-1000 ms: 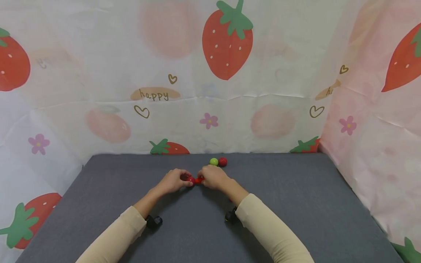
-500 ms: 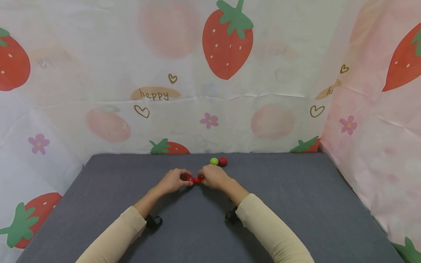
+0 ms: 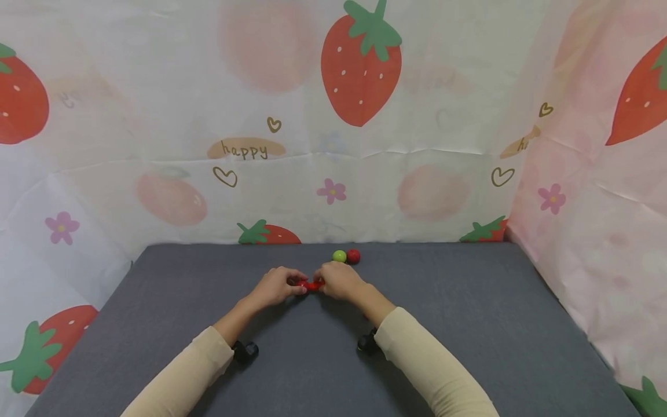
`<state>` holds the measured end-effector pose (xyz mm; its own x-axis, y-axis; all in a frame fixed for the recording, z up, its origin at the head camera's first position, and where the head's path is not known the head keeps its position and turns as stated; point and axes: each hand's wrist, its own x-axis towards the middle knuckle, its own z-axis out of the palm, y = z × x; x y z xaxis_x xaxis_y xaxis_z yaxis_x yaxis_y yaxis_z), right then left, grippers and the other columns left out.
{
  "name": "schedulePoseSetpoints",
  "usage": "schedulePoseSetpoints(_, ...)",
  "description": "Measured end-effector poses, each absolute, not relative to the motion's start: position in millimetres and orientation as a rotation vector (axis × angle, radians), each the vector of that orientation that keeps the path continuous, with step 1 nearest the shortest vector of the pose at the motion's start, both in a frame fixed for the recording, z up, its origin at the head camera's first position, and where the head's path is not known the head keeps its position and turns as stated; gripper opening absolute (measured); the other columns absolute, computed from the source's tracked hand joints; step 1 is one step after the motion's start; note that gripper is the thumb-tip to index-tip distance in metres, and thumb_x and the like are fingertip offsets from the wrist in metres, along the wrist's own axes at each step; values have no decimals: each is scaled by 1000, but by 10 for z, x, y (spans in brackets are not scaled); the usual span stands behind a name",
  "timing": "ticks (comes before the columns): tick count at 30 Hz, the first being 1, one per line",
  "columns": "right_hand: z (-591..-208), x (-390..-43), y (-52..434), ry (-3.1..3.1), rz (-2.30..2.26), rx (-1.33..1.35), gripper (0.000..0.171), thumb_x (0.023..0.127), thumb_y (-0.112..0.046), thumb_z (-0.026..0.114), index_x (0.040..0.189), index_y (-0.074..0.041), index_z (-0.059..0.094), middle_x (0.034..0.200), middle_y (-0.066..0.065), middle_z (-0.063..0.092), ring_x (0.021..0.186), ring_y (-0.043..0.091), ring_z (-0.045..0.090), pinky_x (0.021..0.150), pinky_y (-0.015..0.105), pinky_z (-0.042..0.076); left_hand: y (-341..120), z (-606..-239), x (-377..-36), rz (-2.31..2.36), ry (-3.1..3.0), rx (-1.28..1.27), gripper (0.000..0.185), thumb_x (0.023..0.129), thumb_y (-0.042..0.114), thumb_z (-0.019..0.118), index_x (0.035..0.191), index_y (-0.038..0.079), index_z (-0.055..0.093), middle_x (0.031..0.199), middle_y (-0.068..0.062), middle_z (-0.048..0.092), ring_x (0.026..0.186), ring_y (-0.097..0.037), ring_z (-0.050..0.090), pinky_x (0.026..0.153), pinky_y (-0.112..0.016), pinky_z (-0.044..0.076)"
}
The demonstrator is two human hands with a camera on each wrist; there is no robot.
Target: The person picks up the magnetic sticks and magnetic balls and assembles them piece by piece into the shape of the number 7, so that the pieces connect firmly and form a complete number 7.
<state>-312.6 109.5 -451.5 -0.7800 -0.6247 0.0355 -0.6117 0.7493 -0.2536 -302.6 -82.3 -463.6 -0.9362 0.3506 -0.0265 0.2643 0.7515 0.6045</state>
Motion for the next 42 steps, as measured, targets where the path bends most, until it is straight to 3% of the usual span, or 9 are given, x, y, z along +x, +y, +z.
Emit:
schedulePoseSetpoints(9, -4507, -3109, 1126, 2898, -405, -995, 18, 89, -10, 70, 106, -8, 74, 103, 7, 70, 95, 22, 65, 84, 37, 54, -824, -4653, -3033, 947, 2804, 484, 30, 89, 22, 72, 117, 12, 72, 107, -5, 74, 96, -23, 68, 86, -41, 53)
schedulePoseSetpoints(24, -4427, -3159, 1158, 2879, -398, -1000, 13, 89, -12, 70, 100, -10, 76, 98, 4, 72, 82, 16, 63, 76, 34, 54, -838, -4659, -3008, 990, 2800, 486, 29, 89, 20, 72, 116, 11, 72, 109, -6, 73, 97, -23, 68, 85, -41, 53)
schedulePoseSetpoints(42, -4174, -3442, 1564, 2856, -649, -766, 25, 96, -13, 61, 116, -2, 70, 112, 13, 71, 100, 26, 66, 87, 41, 54, -849, -4692, -3053, 996, 2750, 466, 32, 90, 21, 71, 119, 9, 69, 114, -8, 70, 105, -25, 64, 92, -42, 51)
